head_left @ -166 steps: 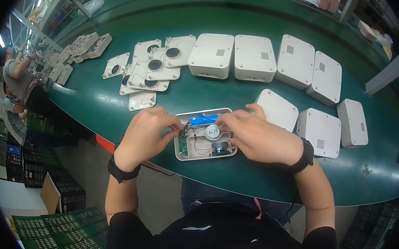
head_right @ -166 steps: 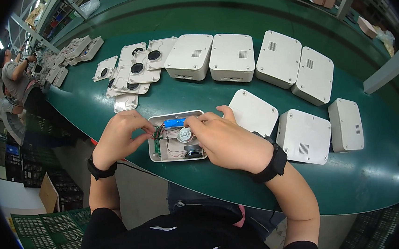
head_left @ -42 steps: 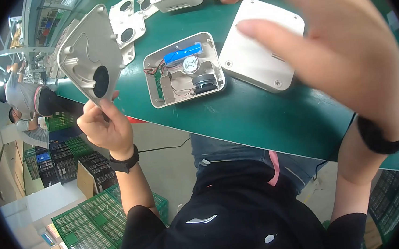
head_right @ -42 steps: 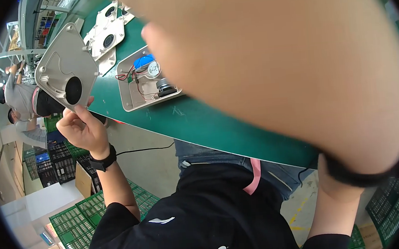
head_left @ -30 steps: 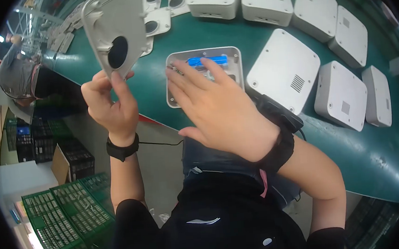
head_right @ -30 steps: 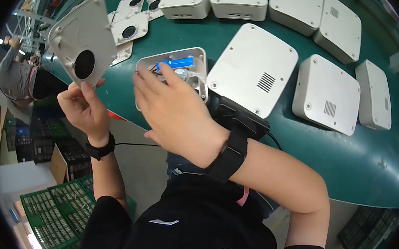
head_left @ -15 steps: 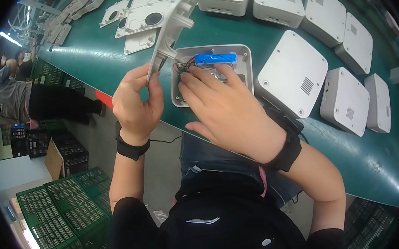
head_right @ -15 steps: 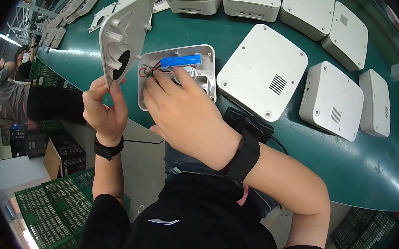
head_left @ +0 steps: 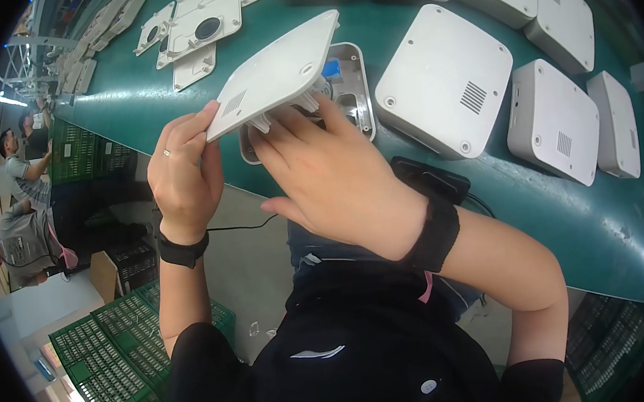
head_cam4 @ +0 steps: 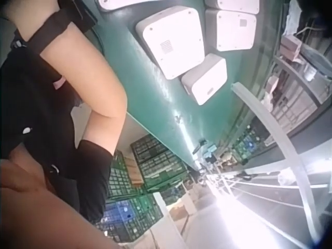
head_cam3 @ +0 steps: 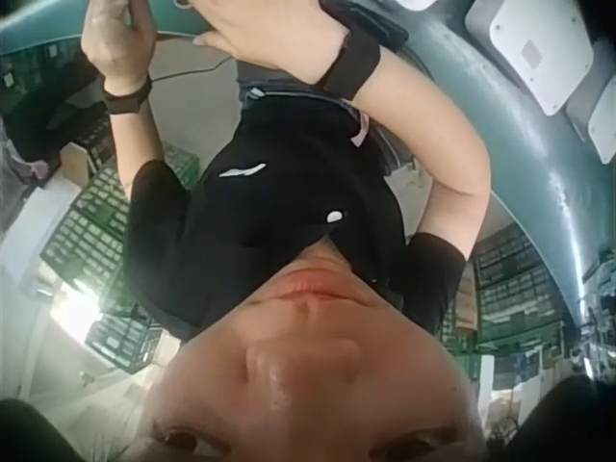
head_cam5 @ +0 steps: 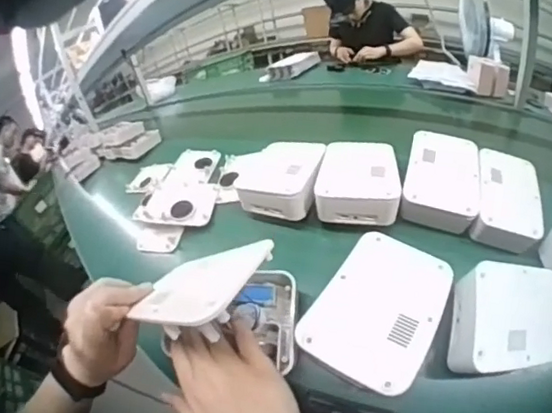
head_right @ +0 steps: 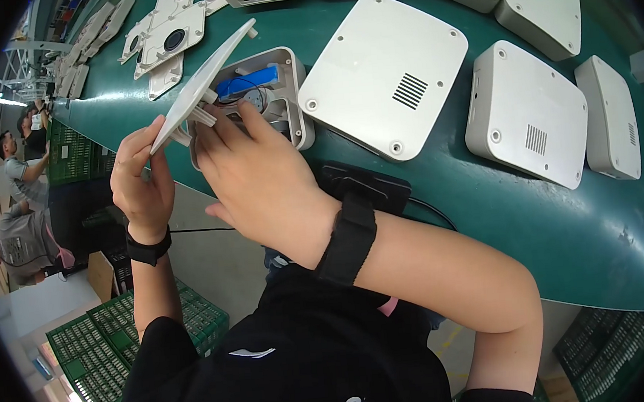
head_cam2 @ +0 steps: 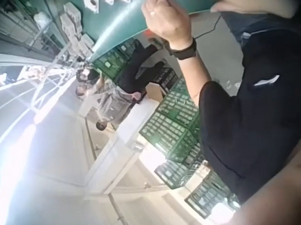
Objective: Assembling white plastic casings for electronic components on a production line.
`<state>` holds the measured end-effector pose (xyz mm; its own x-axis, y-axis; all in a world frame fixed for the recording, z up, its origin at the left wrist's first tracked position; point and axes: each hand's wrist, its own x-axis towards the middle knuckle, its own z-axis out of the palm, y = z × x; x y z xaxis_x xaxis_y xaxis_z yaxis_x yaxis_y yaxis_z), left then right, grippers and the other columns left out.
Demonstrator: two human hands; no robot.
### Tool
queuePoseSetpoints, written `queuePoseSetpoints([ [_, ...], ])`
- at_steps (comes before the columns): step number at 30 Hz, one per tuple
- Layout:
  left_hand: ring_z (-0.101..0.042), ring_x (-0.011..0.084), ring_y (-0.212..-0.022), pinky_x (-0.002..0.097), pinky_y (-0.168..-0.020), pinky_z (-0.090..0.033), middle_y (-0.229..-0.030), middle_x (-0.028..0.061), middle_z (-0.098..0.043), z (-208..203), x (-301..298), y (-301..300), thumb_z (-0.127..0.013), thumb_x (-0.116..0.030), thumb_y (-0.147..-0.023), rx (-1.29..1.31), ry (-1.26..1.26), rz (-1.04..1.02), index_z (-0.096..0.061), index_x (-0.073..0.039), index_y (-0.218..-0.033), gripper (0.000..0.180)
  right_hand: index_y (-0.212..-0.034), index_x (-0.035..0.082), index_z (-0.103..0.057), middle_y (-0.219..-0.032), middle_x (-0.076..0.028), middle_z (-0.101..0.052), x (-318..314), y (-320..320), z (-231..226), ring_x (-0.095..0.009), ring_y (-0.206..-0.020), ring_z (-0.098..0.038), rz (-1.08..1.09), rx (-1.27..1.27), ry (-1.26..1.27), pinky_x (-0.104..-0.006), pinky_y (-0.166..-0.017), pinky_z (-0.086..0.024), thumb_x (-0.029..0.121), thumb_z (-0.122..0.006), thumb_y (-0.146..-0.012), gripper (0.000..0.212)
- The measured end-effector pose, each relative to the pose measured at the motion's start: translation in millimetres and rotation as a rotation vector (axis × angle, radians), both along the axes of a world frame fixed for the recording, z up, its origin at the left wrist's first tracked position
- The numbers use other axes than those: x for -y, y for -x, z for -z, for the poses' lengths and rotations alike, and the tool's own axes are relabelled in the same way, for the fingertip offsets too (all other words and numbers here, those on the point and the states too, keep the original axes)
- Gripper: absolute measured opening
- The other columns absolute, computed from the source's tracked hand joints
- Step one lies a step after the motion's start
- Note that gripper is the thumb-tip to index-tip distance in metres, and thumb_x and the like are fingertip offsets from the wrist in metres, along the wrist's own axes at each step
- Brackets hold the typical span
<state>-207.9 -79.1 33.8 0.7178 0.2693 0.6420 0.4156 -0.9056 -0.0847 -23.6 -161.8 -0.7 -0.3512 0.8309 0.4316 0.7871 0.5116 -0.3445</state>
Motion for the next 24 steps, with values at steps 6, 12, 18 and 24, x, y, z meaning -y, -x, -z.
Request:
queuePoseSetpoints([
  [6, -0.067, 0.0334, -0.080, 0.0362, -0.070, -0.055, -0.098, 0.0208, -0.068, -7.2, -0.8, -5.0, -0.062, 0.011, -0.081, 0.000, 0.057, -0.034, -0.045, 0.002, -0.087, 0.020, -0.126, 0.000, -0.049, -0.126, -0.014, -0.052, 3.1, 4.5, -0.1, -0.028, -0.127, -0.041, 0.042, 0.018, -0.026, -0.0451, -0.106, -0.031, 0.046, -0.066, -0.078, 0.069],
  [12, -0.068, 0.0299, -0.081, 0.0331, -0.073, -0.054, -0.099, 0.0207, -0.069, -8.9, 0.0, -0.1, -0.060, 0.011, -0.084, 0.055, 0.199, -0.080, -0.044, 0.001, -0.089, 0.018, -0.128, -0.001, -0.049, -0.133, -0.016, -0.049, 21.4, 8.5, -9.3, -0.029, -0.131, -0.038, 0.010, 0.091, 0.014, -0.0448, -0.108, -0.029, 0.048, -0.064, -0.080, 0.070],
  [18, -0.068, 0.0300, -0.083, 0.0324, -0.074, -0.054, -0.101, 0.0209, -0.069, -16.9, -1.7, 3.0, -0.059, 0.011, -0.084, 0.068, 0.354, -0.099, -0.045, 0.002, -0.089, 0.017, -0.129, -0.001, -0.050, -0.135, -0.018, -0.048, 52.5, 23.7, -20.9, -0.029, -0.131, -0.038, -0.167, 0.062, 0.027, -0.0448, -0.109, -0.028, 0.048, -0.060, -0.083, 0.068],
  [24, -0.067, 0.0352, -0.082, 0.0352, -0.071, -0.055, -0.102, 0.0220, -0.068, -18.9, -4.7, 0.2, -0.062, 0.012, -0.078, -0.140, 0.064, 0.031, -0.046, 0.003, -0.087, 0.020, -0.129, -0.001, -0.050, -0.132, -0.019, -0.050, 63.3, 27.2, -25.8, -0.029, -0.130, -0.041, -0.288, -0.054, 0.060, -0.0444, -0.109, -0.028, 0.049, -0.058, -0.085, 0.067],
])
